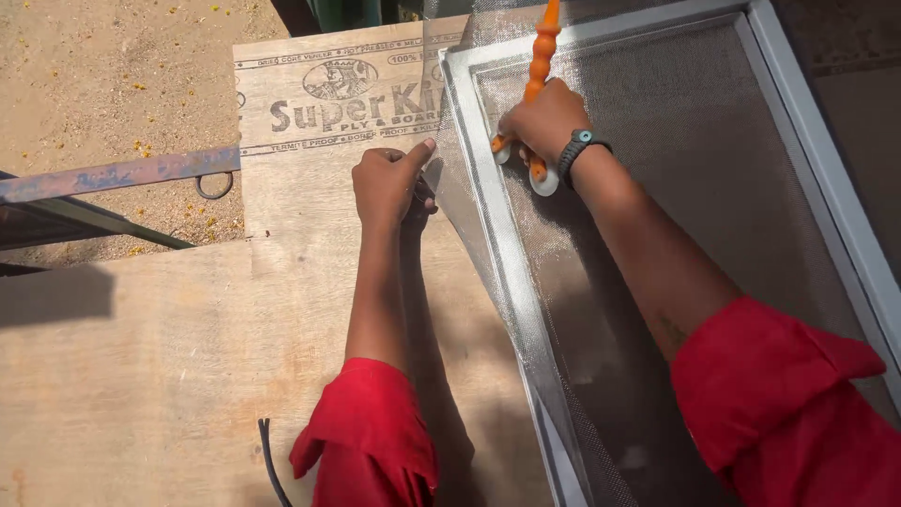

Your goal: Attaching mesh to a window frame using a spline and a rolling tool.

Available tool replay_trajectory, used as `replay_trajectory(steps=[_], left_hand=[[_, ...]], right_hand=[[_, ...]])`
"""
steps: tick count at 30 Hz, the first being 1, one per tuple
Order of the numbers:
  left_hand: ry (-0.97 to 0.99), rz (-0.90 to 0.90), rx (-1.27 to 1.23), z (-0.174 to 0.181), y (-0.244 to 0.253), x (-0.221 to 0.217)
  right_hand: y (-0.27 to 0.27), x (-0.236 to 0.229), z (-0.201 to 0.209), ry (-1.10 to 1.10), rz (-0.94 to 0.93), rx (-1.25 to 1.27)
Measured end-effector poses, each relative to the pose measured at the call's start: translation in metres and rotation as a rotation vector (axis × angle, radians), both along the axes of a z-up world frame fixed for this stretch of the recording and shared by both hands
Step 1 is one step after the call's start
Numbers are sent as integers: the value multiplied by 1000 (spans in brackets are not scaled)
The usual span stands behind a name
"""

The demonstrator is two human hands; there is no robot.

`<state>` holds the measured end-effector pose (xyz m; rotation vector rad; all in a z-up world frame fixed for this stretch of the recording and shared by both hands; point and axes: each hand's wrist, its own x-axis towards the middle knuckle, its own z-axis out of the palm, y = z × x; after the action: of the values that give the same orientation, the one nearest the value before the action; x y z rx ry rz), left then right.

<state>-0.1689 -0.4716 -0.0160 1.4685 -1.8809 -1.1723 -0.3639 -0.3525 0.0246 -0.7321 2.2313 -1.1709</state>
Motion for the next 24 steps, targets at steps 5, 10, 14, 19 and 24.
replay_trajectory(steps=[5, 10, 14, 19, 24], left_hand=[[85, 16, 16, -10, 9, 14], [176, -3, 145, -6, 26, 2], [256, 76, 269, 70, 128, 31], [229, -224, -23, 173, 367, 136], [-185, -355, 293, 79, 601, 294]], right_hand=[[156, 76, -19, -124, 131, -41], [341, 145, -123, -173, 197, 252], [518, 144, -327, -289, 222, 180], [581, 106, -389, -1185, 166, -344], [732, 25, -409, -1403, 269, -3]])
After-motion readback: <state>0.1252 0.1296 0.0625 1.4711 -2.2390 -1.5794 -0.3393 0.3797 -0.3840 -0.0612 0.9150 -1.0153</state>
